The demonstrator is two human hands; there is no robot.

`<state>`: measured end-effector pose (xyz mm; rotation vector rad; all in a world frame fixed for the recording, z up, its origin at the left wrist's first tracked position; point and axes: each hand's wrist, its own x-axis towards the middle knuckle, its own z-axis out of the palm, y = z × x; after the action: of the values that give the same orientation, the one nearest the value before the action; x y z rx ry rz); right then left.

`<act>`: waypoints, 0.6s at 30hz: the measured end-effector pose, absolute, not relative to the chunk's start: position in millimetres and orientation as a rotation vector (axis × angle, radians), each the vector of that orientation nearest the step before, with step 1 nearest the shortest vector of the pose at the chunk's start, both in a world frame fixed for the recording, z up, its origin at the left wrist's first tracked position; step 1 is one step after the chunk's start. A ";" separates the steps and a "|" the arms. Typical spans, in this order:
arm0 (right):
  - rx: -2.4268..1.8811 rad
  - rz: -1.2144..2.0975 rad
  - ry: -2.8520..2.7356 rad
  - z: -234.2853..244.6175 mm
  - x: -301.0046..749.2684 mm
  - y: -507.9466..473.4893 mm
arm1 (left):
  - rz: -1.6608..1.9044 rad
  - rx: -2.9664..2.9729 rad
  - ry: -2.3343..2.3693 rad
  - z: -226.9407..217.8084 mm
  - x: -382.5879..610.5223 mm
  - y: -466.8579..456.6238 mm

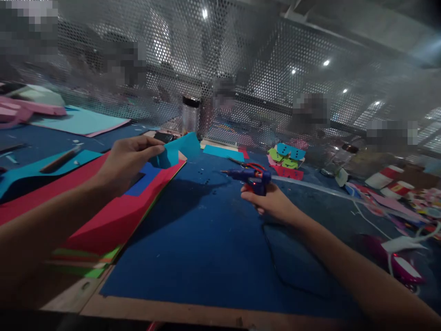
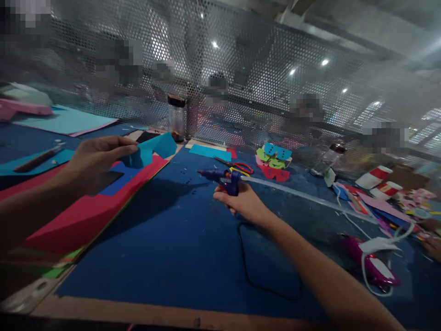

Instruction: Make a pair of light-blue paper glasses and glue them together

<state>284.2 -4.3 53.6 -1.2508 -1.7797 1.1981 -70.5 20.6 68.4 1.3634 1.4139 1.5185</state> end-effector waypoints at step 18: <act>-1.343 1.287 -1.943 36.8 227.7 64.3 | 1.508 1.433 1.437 50.3 -89.4 27.1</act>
<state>227.7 64.3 36.8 -1.3434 -1.9433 1.2872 -89.4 27.1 50.3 1.4327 1.4370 1.5078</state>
